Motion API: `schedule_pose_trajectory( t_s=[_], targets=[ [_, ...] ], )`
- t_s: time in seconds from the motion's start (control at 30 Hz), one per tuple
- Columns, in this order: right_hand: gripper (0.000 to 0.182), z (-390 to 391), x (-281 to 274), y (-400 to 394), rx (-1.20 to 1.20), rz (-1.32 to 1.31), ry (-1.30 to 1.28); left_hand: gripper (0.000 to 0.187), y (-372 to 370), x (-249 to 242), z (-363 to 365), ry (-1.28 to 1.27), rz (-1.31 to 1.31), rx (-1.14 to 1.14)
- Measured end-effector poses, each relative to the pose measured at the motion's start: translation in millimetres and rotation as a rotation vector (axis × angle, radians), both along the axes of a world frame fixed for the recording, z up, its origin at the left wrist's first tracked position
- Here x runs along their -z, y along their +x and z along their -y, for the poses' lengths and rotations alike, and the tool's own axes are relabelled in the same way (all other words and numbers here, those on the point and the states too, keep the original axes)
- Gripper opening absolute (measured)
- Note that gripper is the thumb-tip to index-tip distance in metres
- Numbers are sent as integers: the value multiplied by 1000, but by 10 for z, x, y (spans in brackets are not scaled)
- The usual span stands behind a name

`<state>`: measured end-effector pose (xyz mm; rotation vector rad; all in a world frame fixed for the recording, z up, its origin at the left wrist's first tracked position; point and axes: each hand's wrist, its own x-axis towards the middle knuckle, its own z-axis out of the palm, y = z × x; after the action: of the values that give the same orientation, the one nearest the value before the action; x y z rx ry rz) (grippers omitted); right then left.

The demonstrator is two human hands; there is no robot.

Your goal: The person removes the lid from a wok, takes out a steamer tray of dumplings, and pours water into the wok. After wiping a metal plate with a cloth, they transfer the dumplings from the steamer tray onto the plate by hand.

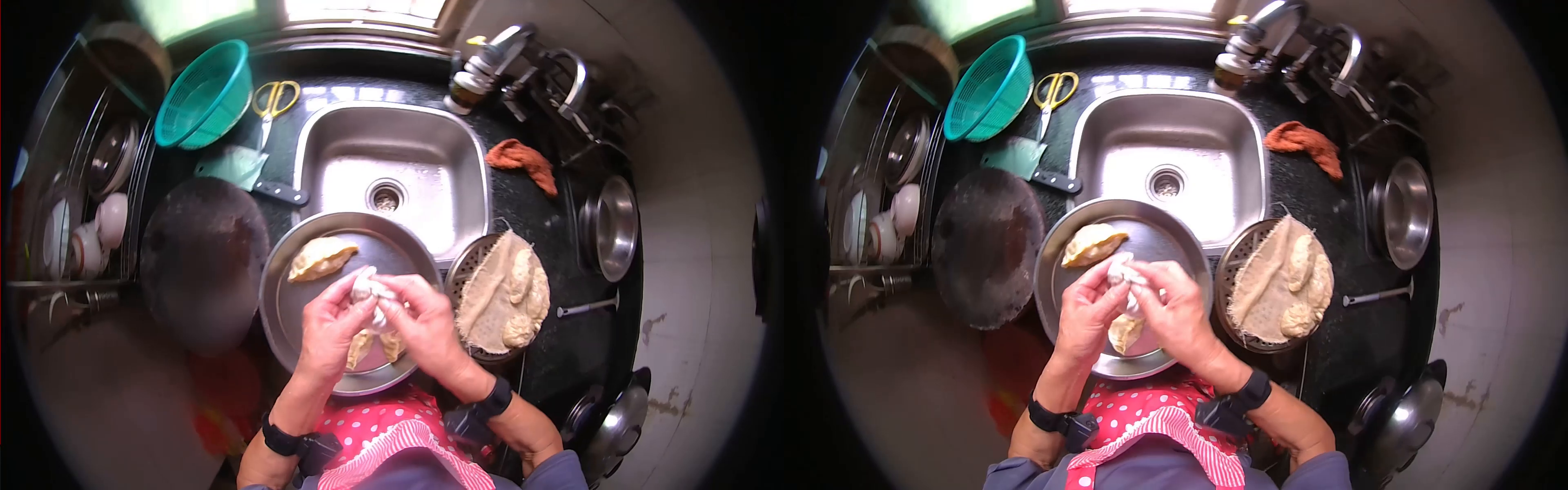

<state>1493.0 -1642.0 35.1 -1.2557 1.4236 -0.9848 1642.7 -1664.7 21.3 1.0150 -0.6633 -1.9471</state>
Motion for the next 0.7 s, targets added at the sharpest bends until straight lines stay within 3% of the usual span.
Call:
schedule_pose_trajectory(
  t_s=[0.2, 0.33, 0.4, 0.47, 0.53, 0.57, 0.7],
  targets=[
    [55, -465, -126, 9, -75, -82, -104, 16, -22, 87, -36, -140, 292, -114],
    [43, -732, -4, -162, -18, -114, 16, 31, -180, 293, 177, -404, 440, -81],
    [35, -842, 29, -277, 184, -74, 52, 40, -338, 393, 276, -750, 665, -7],
    [33, -967, 64, -452, 266, -64, 116, 38, -562, 362, 301, -748, 609, 90],
    [30, -1034, 21, -559, 304, -77, 114, 36, -628, 505, 307, -883, 775, 299],
    [29, -1085, 25, -597, 296, -103, 105, 36, -648, 622, 260, -809, 682, 363],
    [27, -1169, 41, -635, 324, -112, 95, 35, -671, 700, 210, -940, 867, 436]
  ],
)
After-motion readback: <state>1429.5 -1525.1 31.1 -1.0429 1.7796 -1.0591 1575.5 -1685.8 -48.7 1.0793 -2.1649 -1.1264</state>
